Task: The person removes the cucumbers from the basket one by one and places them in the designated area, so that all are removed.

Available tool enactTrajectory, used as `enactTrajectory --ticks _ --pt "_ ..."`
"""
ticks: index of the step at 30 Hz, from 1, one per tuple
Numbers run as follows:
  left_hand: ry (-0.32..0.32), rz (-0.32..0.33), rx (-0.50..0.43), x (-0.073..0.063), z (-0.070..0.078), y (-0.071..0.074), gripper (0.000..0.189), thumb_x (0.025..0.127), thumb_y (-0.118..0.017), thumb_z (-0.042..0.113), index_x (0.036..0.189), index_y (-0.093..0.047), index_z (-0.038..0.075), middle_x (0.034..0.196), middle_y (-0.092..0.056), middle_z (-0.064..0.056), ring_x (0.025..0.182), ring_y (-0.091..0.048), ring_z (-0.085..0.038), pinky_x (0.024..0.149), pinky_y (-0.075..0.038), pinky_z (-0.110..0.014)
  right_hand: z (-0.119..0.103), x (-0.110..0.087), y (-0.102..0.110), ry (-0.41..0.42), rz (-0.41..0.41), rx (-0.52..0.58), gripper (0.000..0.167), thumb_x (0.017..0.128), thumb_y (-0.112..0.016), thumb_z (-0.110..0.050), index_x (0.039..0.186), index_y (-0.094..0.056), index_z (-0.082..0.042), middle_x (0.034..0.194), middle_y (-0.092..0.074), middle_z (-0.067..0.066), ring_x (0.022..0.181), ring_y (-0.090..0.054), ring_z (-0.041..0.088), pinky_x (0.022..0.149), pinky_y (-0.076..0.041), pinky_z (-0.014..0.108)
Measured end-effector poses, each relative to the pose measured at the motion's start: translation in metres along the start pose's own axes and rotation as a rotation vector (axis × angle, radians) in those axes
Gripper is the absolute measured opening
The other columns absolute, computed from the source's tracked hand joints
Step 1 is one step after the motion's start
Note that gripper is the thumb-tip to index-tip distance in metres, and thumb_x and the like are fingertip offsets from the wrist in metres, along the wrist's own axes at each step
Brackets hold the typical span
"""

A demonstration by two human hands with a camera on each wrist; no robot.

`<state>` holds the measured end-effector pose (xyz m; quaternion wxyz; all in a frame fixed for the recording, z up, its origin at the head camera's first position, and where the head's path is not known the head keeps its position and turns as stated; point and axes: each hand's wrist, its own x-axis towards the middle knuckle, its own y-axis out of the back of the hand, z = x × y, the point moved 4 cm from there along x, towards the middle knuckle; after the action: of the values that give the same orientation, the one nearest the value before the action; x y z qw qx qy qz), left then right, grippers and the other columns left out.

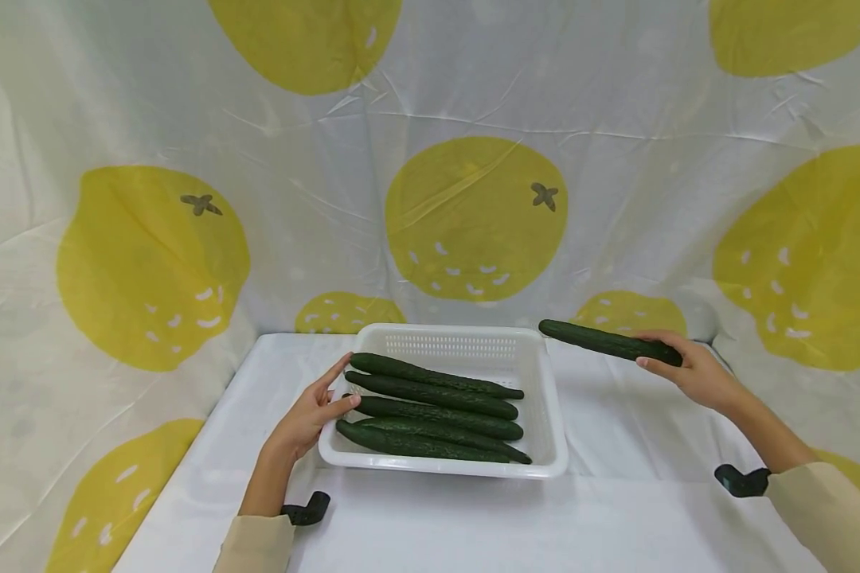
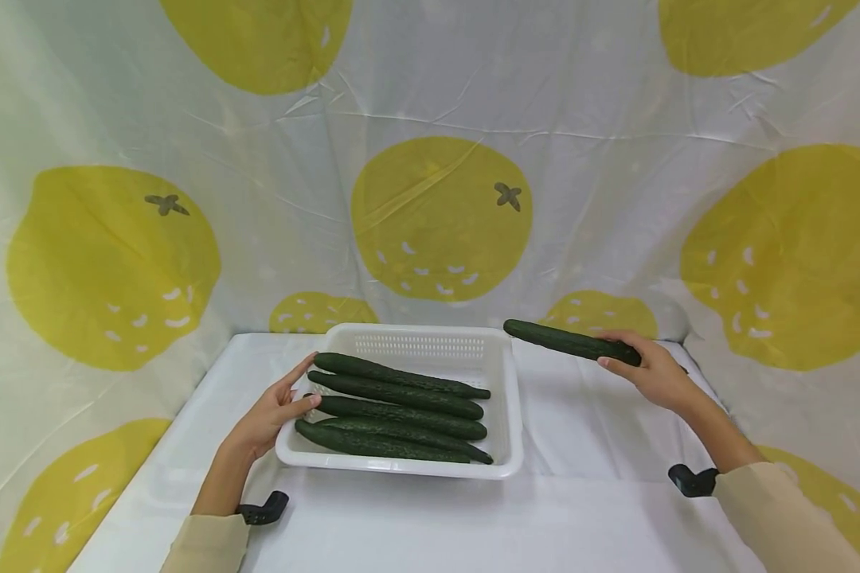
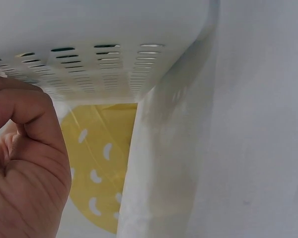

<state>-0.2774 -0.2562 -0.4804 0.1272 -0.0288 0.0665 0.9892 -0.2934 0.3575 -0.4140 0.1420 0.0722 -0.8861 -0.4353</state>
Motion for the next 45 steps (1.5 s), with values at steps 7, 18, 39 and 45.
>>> enactTrajectory --ticks 7,18,39,45 --pt "0.019 0.014 0.002 -0.002 -0.003 0.001 0.085 0.096 -0.072 0.016 0.164 -0.025 0.036 0.066 -0.033 0.008 0.059 -0.038 -0.006 0.069 -0.044 -0.023 0.024 -0.001 0.001 0.056 0.003 -0.030 0.044 0.099 -0.069 -0.027 0.139 -0.062 -0.010 0.140 -0.060 0.020 0.118 -0.046 -0.004 0.083 -0.040 0.008" --pt "-0.004 -0.005 -0.005 0.001 -0.001 -0.003 0.084 0.097 -0.071 0.017 0.164 -0.025 0.037 0.064 -0.033 0.011 0.055 -0.038 -0.005 0.072 -0.045 -0.022 0.056 0.002 -0.020 0.031 -0.041 -0.020 0.045 0.099 -0.069 -0.029 0.140 -0.060 -0.012 0.140 -0.059 0.017 0.118 -0.049 0.002 0.086 -0.039 0.013" --pt "-0.037 -0.071 -0.089 -0.001 -0.006 -0.007 0.084 0.099 -0.067 0.014 0.166 -0.018 0.033 0.058 -0.042 0.012 0.054 -0.049 -0.003 0.066 -0.051 -0.023 0.095 0.007 -0.049 0.070 -0.032 0.019 0.042 0.095 -0.074 -0.026 0.134 -0.066 -0.011 0.135 -0.063 0.016 0.116 -0.036 -0.021 0.092 -0.031 0.007" --pt "-0.057 -0.075 -0.094 0.001 -0.004 -0.006 0.084 0.100 -0.066 0.012 0.166 -0.019 0.032 0.056 -0.042 0.013 0.052 -0.048 -0.002 0.062 -0.050 -0.022 0.094 0.012 -0.049 0.054 -0.026 -0.065 0.042 0.092 -0.078 -0.029 0.130 -0.069 -0.016 0.132 -0.067 0.014 0.125 -0.056 0.024 0.100 -0.040 0.029"
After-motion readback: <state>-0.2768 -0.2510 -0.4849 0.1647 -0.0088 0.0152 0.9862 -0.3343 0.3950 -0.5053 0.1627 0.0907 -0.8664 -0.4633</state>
